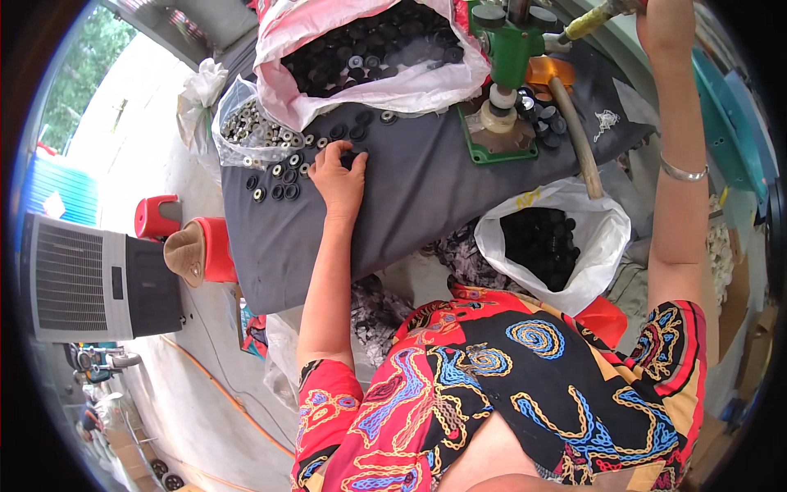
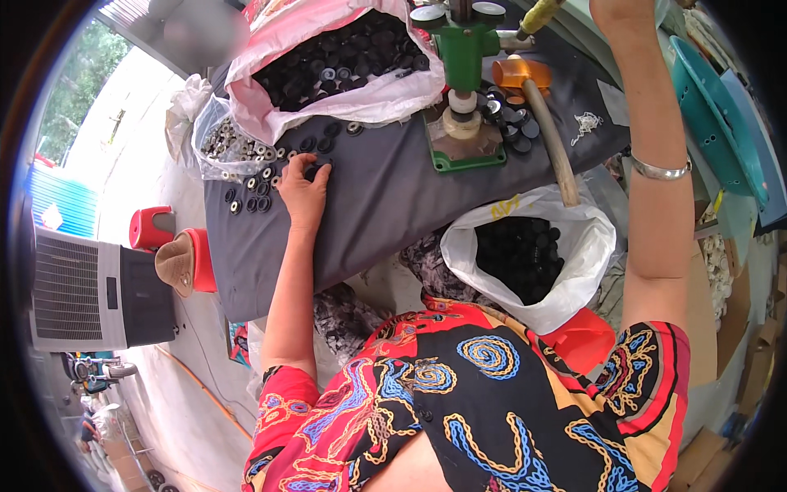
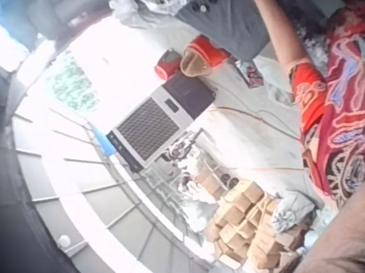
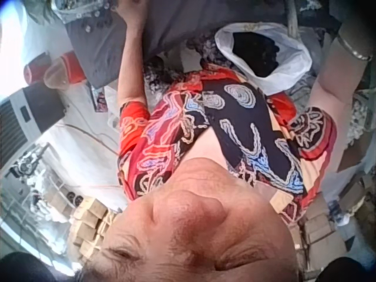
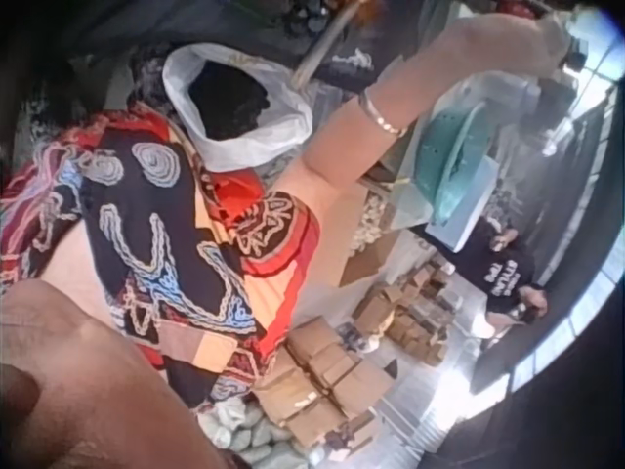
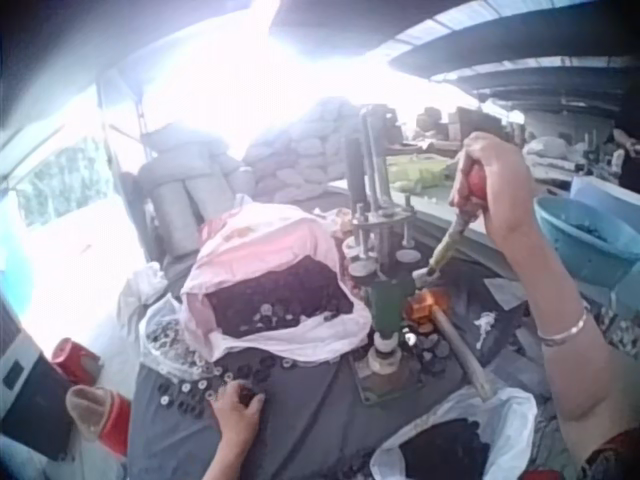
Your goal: The person uses a manual press machine to assemble black buttons. They place a button component into the press, pull the lever to secure it, and then drop the finished piece into a white bag. The person repeats this process continuously, occasionally sorting the components on the table.
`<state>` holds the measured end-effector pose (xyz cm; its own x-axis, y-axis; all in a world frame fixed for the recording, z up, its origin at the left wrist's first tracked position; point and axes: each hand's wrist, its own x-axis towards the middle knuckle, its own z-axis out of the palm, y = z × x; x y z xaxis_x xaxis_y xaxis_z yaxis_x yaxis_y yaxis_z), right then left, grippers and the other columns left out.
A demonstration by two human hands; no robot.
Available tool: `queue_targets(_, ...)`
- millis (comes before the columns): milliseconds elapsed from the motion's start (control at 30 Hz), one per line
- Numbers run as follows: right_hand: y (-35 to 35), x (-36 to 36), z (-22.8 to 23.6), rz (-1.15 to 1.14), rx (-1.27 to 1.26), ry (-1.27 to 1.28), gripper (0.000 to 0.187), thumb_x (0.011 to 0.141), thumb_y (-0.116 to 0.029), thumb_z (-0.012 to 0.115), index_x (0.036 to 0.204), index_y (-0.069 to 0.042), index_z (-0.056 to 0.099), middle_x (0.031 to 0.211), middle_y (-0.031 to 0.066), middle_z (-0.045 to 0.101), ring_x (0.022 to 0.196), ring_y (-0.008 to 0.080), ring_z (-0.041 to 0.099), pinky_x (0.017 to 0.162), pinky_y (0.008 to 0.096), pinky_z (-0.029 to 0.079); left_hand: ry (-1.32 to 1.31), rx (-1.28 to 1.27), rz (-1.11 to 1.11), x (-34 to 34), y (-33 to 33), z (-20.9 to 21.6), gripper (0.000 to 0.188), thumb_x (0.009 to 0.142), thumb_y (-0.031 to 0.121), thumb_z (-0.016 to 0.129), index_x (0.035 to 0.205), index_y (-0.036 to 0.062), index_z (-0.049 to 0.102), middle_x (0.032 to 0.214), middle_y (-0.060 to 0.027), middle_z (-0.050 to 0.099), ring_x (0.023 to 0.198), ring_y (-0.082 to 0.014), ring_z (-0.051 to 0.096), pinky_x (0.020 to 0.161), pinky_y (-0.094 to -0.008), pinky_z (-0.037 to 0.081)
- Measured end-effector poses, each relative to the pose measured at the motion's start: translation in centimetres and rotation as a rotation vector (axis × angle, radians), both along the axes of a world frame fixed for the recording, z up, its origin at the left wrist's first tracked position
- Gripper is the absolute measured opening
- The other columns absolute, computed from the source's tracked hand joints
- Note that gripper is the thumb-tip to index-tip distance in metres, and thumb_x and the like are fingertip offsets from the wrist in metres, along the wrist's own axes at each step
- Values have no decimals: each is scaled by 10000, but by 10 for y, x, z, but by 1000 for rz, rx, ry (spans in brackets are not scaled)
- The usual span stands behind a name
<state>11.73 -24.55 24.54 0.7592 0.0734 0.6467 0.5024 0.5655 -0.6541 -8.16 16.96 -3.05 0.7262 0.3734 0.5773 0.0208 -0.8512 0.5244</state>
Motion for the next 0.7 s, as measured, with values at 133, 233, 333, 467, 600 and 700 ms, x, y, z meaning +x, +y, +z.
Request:
queue_targets(133, 68, -73, 11, -450, -217, -161, 271, 937, -185, 435, 716, -54, 523, 558, 82, 505, 489, 185, 516, 493, 302, 447, 20, 123, 20, -14, 6, -1, 277, 745, 180, 764, 1010, 138, 694, 983, -30, 700, 1031, -228, 595, 975, -455, 343)
queue_targets(233, 59, -70, 7, -473, -237, -309, 270, 939, -197, 443, 721, -58, 520, 560, 80, 504, 491, 183, 516, 493, 300, 445, -2, 255, -29, -8, 3, -2, 260, 766, 198, 743, 1021, 147, 730, 1007, -16, 705, 1052, -216, 594, 968, -461, 344)
queue_targets(333, 62, -76, 10, -453, -201, -152, 269, 944, -211, 449, 730, -64, 520, 569, 76, 509, 493, 180, 516, 493, 297, 443, 11, 270, -24, -8, 2, -3, 252, 778, 208, 734, 1023, 154, 749, 1011, -14, 709, 1065, -207, 593, 965, -460, 346)
queue_targets(467, 61, -78, 6, -404, -211, -288, 266, 947, -217, 451, 737, -70, 521, 567, 70, 510, 493, 174, 523, 490, 286, 443, 29, 304, -22, -8, 3, -5, 248, 778, 211, 740, 1019, 159, 752, 1006, -28, 709, 1058, -210, 596, 953, -464, 356)
queue_targets(600, 61, -76, 5, -431, -200, -337, 262, 947, -212, 454, 736, -72, 521, 563, 67, 509, 488, 169, 527, 482, 281, 445, 46, 395, -2, -6, 1, -5, 267, 790, 229, 743, 1051, 170, 752, 1007, -38, 714, 1036, -210, 612, 936, -439, 371)
queue_targets(700, 43, -39, 5, 3, 17, -58, 257, 944, -205, 458, 734, -70, 519, 570, 67, 512, 487, 167, 528, 475, 286, 448, 50, 476, -47, -3, -2, 2, 246, 768, 196, 742, 1013, 173, 748, 982, -38, 706, 1002, -227, 609, 890, -463, 380)
